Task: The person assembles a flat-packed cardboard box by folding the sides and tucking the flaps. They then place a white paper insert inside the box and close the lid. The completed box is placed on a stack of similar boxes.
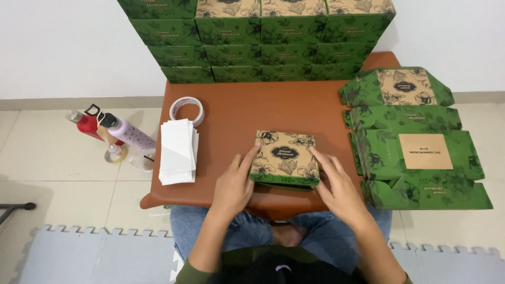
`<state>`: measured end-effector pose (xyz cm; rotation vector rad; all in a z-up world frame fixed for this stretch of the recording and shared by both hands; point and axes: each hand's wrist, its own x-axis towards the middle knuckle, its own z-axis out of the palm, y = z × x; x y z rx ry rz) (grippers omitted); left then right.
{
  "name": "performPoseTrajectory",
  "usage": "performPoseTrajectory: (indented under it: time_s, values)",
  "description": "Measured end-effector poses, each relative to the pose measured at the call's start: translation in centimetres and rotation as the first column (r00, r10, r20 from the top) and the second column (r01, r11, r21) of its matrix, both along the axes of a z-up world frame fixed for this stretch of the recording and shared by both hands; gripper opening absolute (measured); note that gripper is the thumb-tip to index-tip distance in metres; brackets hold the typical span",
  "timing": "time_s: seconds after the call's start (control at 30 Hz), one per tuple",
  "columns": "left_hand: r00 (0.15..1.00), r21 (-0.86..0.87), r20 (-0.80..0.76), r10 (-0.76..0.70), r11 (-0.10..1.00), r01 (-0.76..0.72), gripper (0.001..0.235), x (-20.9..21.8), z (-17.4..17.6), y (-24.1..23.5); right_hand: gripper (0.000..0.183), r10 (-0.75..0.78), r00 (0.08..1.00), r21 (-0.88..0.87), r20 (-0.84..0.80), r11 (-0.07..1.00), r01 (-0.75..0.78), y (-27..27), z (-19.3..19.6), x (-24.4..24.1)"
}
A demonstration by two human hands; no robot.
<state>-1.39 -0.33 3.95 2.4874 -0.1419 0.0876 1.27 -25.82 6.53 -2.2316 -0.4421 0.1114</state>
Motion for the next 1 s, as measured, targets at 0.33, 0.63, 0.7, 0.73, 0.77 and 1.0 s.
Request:
performPoseTrajectory:
  time_s: [0.33, 0.63, 0.7, 0.73, 0.77, 1.0]
  values:
    - [0.978, -0.292, 0.208, 0.015, 0.955, 0.047, 0.047, -3.9, 0.5, 0.4, 0.039, -0.105, 0.966, 0.161, 0.237, 0.985, 0.068, -1.6, -2.6, -2.5]
    - [0.877, -0.117, 0.480, 0.013, 0.992, 0.049, 0.013, -3.5, -0.2, -0.2, 0.017, -0.176, 0.840, 0.129, 0.514, 0.984, 0.127, -0.3, -3.4, -3.6]
    - [0.858, -0.079, 0.514, 0.015, 0.996, 0.030, 0.012, -3.6, -0.2, -0.1, 0.019, -0.101, 0.816, 0.054, 0.569, 0.995, 0.085, -0.5, -3.6, -3.5]
    - [0.857, -0.079, 0.516, 0.016, 0.996, 0.028, 0.012, -3.6, -0.3, -0.1, 0.019, -0.099, 0.815, 0.055, 0.571, 0.995, 0.083, -0.7, -3.7, -3.5]
    - [0.854, -0.067, 0.520, 0.010, 0.997, 0.029, 0.012, -3.6, -0.3, -0.1, 0.021, -0.074, 0.824, 0.031, 0.562, 0.997, 0.069, -0.8, -3.9, -3.6]
    - [0.837, -0.027, 0.546, -0.019, 0.999, 0.040, 0.012, -3.7, -2.0, 0.3, 0.021, 0.023, 0.752, -0.064, 0.659, 0.998, 0.027, -1.0, -4.3, -4.0]
